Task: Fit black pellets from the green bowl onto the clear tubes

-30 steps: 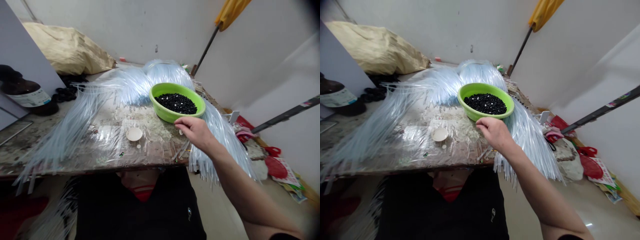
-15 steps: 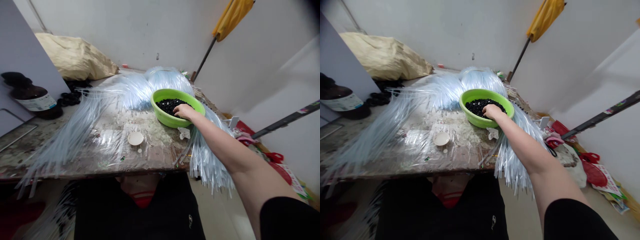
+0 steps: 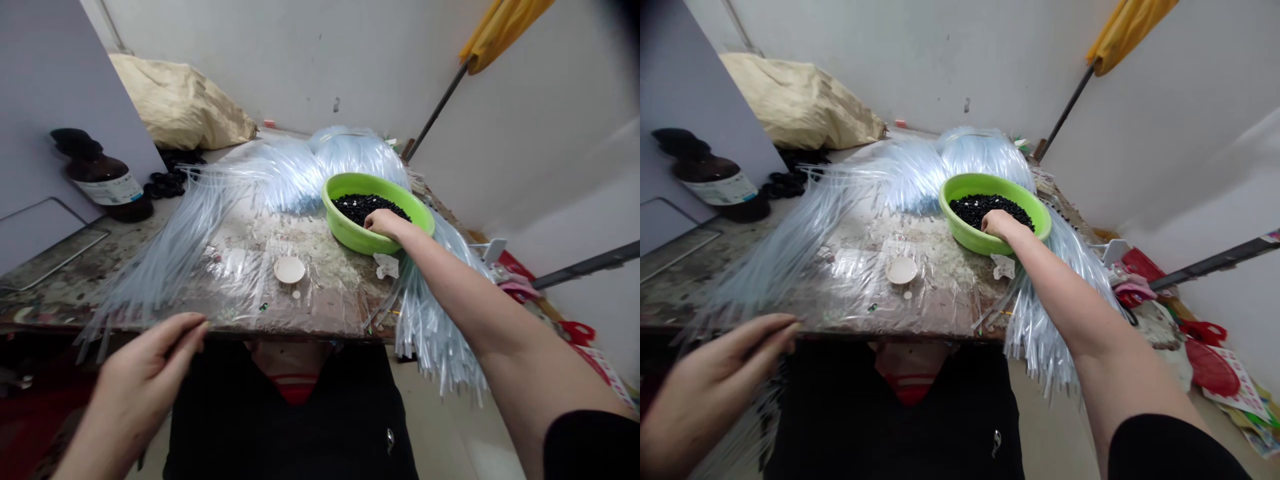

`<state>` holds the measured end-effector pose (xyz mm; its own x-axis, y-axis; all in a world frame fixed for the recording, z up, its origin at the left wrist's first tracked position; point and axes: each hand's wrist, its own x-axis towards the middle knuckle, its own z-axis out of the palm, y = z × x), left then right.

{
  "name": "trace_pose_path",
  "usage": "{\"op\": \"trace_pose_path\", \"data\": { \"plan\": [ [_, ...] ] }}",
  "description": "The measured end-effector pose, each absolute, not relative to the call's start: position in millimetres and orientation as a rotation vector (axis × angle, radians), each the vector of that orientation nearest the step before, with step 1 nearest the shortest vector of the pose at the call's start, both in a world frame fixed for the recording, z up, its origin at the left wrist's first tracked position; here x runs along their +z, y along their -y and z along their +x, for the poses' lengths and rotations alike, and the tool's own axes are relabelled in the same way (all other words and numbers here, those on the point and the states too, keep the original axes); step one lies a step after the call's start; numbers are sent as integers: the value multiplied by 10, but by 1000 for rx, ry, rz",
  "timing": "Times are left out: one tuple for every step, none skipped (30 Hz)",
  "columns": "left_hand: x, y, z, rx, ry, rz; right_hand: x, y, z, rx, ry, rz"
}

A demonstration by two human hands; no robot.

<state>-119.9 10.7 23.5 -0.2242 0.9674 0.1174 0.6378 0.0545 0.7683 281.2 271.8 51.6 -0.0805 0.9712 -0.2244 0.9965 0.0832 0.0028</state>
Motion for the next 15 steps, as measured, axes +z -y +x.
{"op": "trace_pose_path", "data": {
  "plan": [
    [176,-127,-1101,964,-1830,1537,515,-2716,2812,-210,-2189,2022],
    [126,-139,-1010,948,-1763,1467,514,-2714,2815,-195,-2199,2039],
    [88,-147,-931,938,-1699,1383,515,-2710,2821,-180,-2213,2060],
    [61,-152,-866,943,-1645,1292,518,-2706,2829,-162,-2230,2084],
    [43,-155,-815,962,-1599,1199,525,-2699,2838,-145,-2250,2111],
    [33,-159,-776,986,-1554,1110,535,-2689,2848,-130,-2273,2141],
    [27,-165,-745,1013,-1507,1030,549,-2675,2856,-116,-2295,2171],
    [21,-172,-720,1038,-1459,962,568,-2655,2862,-99,-2312,2196],
    [15,-181,-696,1058,-1415,907,591,-2627,2863,-92,-2331,2230],
    [5,-192,-672,1073,-1377,866,617,-2588,2858,-109,-2358,2284],
    [-8,-203,-647,1083,-1346,836,647,-2535,2844,-161,-2400,2359],
    [-23,-215,-619,1090,-1322,813,677,-2468,2821,-256,-2459,2449],
    [-40,-227,-590,1094,-1303,797,707,-2384,2786,-396,-2535,2537],
    [-57,-241,-560,1095,-1285,789,734,-2285,2739,-575,-2623,2605],
    [-72,-255,-529,1094,-1264,784,755,-2171,2682,-777,-2710,2632]
  ]
}}
